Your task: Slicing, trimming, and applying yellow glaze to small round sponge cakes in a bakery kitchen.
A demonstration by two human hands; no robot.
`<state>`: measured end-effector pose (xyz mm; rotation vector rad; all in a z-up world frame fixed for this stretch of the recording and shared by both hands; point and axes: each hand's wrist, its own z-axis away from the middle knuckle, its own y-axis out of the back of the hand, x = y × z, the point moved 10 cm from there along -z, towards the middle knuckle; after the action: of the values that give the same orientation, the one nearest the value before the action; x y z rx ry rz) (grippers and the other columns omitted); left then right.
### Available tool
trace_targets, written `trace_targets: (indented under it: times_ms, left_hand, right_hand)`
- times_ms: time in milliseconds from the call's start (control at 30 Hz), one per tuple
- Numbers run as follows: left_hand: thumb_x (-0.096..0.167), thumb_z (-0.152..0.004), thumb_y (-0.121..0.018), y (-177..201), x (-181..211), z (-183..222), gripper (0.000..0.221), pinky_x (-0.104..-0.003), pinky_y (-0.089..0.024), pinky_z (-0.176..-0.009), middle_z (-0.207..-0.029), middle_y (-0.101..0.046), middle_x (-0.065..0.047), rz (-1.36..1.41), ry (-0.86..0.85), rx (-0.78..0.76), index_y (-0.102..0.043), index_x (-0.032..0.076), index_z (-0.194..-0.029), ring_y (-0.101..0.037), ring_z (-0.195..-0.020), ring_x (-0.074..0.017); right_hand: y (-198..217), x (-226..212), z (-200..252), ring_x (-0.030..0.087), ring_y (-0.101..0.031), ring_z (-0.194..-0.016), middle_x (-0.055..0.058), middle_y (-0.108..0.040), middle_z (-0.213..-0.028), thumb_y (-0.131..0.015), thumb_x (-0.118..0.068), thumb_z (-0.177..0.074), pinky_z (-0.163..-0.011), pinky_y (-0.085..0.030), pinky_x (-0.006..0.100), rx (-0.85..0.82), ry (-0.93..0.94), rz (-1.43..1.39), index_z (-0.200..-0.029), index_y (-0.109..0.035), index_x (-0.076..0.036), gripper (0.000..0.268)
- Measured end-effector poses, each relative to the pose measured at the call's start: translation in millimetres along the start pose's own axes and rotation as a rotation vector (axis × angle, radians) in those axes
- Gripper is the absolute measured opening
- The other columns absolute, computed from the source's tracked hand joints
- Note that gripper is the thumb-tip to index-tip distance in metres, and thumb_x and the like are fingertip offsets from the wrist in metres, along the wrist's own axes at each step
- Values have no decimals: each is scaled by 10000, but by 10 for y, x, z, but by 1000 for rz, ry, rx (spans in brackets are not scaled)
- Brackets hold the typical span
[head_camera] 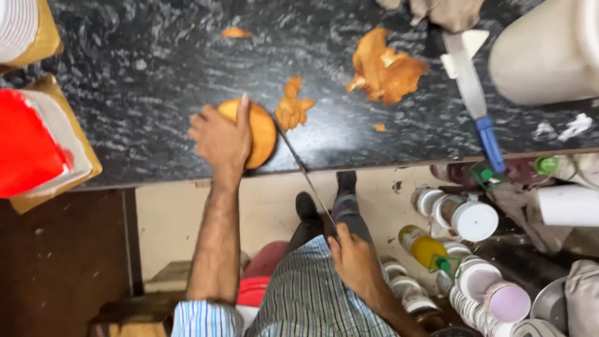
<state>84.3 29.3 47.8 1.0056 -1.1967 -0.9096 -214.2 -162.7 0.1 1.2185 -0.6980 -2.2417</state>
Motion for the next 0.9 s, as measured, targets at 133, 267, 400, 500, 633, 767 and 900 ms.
trace_targets:
  times_ms: [133, 267, 400, 500, 633, 767, 900]
  left_hand:
    - [759, -816, -758, 505, 442, 461, 1012, -697, -382, -1017, -1480, -402, -276, -27, -315, 277, -508, 39, -1483, -354, -1352, -468]
    - [704, -562, -876, 314, 422, 469, 1175, -750, -325, -989, -1573, -258, -320, -183, -329, 68, -468, 108, -1488, -181, -1452, -542]
    - [520, -709, -855, 200, -342, 87, 936, -638, -436, -1065, -1488, -438, -243, 769, -55, -46, -496, 88, -1457, -443, -1343, -428]
    - [506, -858, -721, 257, -519, -124, 761, -624, -488, -1045, -1479, -531, -165, 1567, 129, -290, -484, 111, -1464, -548, -1328, -374]
    - [583, -954, -573, 205, -822, -492, 734, -600, -527, -1069, -1522, -548, -104, 2038, 132, -348, -459, 129, -1519, -569, -1390, -335]
    - [528, -980, -641, -27, -1191, -813, 691, -586, -599, -956, -1401, -612, -183, 1932, 281, -111, -525, 19, -1433, -662, -1245, -361]
    - [128, -890, -843, -319, -1664, -1009, 617, -461, -612, -1014, -1361, -613, -121, 1534, 390, 273, -477, 95, -1385, -663, -1204, -284]
  right_hand:
    - [625, -318, -141, 417, -682, -948, 205, -697, -1034, -614, -163, -990, -786, -560, 485, 309, 194, -99, -1119, -585, -48, 175]
    - [1297, -374, -331, 374, -665, -1009, 194, -690, -1175, -565, -76, -870, -804, -554, 452, 386, 316, -191, -1407, -517, 1, 544]
    - [1740, 375, -306, 361, -645, -971, 187, -665, -1054, -676, -162, -959, -837, -519, 456, 575, 69, -29, -1378, -599, -58, 438]
    - [2056, 673, -282, 377, -636, -985, 189, -652, -1089, -701, -156, -927, -840, -511, 471, 776, 61, 33, -1302, -626, -31, 402]
    - [1973, 1198, -469, 386, -600, -958, 173, -621, -1048, -669, -102, -955, -847, -499, 494, 807, -85, 306, -1265, -683, -51, 314]
    - [1855, 1033, -676, 373, -588, -915, 166, -615, -1063, -647, -67, -942, -818, -493, 494, 789, -118, 414, -1272, -712, -96, 337]
    - [1515, 665, -843, 362, -603, -898, 154, -626, -957, -646, -58, -846, -781, -501, 487, 663, 21, 374, -1269, -710, -90, 429]
